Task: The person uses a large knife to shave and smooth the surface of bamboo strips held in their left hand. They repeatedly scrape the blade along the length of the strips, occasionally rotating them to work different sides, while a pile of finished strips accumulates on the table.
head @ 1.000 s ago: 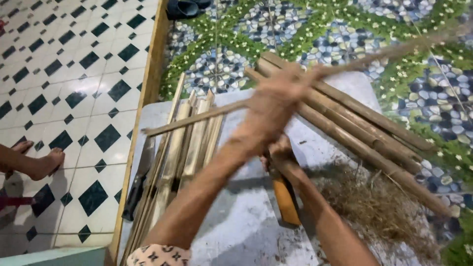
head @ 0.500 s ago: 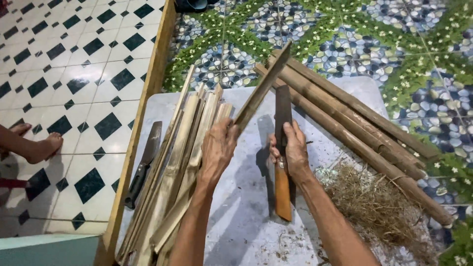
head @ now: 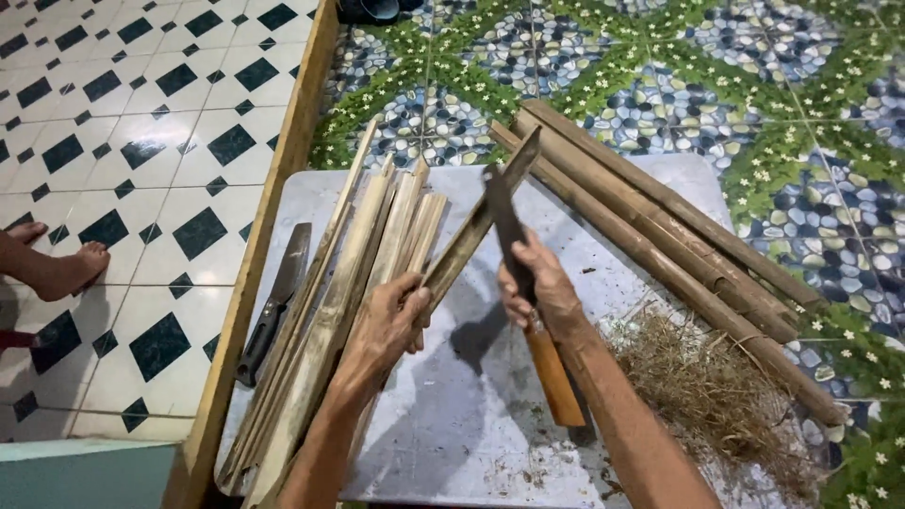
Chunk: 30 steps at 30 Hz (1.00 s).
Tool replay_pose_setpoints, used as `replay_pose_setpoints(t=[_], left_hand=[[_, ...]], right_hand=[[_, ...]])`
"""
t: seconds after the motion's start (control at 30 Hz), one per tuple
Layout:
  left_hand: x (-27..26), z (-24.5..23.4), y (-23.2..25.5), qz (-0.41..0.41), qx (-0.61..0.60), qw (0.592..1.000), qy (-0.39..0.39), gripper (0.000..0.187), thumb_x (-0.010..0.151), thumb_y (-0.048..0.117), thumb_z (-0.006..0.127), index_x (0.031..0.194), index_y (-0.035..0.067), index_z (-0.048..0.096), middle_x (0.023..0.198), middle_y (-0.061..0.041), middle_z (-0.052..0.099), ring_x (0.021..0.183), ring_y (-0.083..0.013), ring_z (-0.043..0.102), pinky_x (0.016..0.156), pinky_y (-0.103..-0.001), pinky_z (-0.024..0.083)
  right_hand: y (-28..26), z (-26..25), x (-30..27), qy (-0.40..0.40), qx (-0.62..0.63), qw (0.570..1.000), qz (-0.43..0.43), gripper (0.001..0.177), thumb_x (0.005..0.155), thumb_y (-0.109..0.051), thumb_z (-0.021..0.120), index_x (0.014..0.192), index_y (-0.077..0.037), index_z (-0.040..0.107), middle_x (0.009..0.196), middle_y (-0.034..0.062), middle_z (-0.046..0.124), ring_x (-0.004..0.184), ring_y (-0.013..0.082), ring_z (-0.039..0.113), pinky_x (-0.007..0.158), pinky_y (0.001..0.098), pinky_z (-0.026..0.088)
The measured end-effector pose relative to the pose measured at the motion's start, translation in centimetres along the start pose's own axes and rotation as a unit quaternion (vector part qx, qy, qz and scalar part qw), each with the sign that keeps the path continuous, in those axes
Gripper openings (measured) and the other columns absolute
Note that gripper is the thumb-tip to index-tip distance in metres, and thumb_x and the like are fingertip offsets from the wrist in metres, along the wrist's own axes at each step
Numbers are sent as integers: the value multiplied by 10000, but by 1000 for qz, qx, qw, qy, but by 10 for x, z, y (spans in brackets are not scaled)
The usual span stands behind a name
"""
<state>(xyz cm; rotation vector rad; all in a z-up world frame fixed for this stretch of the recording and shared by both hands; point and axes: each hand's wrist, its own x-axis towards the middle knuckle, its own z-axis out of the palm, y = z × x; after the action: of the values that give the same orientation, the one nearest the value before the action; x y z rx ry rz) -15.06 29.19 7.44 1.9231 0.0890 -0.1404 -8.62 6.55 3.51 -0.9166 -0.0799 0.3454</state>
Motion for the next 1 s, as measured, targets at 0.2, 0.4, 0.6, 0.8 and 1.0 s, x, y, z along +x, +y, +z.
replay_pose_setpoints(t=[0.2, 0.4, 0.6, 0.8, 1.0], left_hand=[[-35, -6, 8, 32, -70, 997, -16, 201, 981, 128, 589, 970, -44, 693, 517, -214, 642, 391, -262, 665, 409, -346, 577], [-79, -8, 37, 12, -147, 987, -71, 175, 968, 133, 648, 971, -39, 675, 597, -176, 660, 438, -232, 667, 430, -338, 593], [-89, -2, 49, 31, -122, 990, -59, 141, 982, 116, 638, 891, 9, 634, 583, -149, 643, 413, -199, 632, 384, -279, 541], [-114, -1, 57, 18, -79, 995, -61, 196, 1003, 172, 612, 873, 31, 648, 591, -121, 635, 414, -184, 610, 397, -280, 545], [-158, 2, 42, 54, -52, 991, -108, 157, 1073, 204, 546, 968, 92, 578, 699, -25, 574, 484, -88, 511, 446, -232, 434]], right_hand=[[-21, 46, -25, -75, 7, 997, 11, 553, 1018, -291, 517, 1546, -208, 375, 528, 88, 429, 242, 142, 366, 154, 310, 371], [-53, 62, -48, -61, -9, 997, -45, 561, 1022, -274, 514, 1555, -204, 355, 527, 64, 404, 236, 118, 356, 150, 285, 361], [-66, 62, -85, -63, -68, 995, -35, 595, 1026, -270, 506, 1574, -163, 303, 544, 118, 474, 263, 149, 409, 179, 308, 406], [-43, 52, -165, -77, -116, 988, 72, 640, 989, -258, 486, 1575, -121, 269, 456, 147, 505, 192, 172, 422, 131, 317, 412], [-23, 45, -236, -141, -16, 966, 216, 403, 1032, -183, 542, 1365, -11, 393, 566, 165, 585, 299, 168, 451, 271, 254, 369]])
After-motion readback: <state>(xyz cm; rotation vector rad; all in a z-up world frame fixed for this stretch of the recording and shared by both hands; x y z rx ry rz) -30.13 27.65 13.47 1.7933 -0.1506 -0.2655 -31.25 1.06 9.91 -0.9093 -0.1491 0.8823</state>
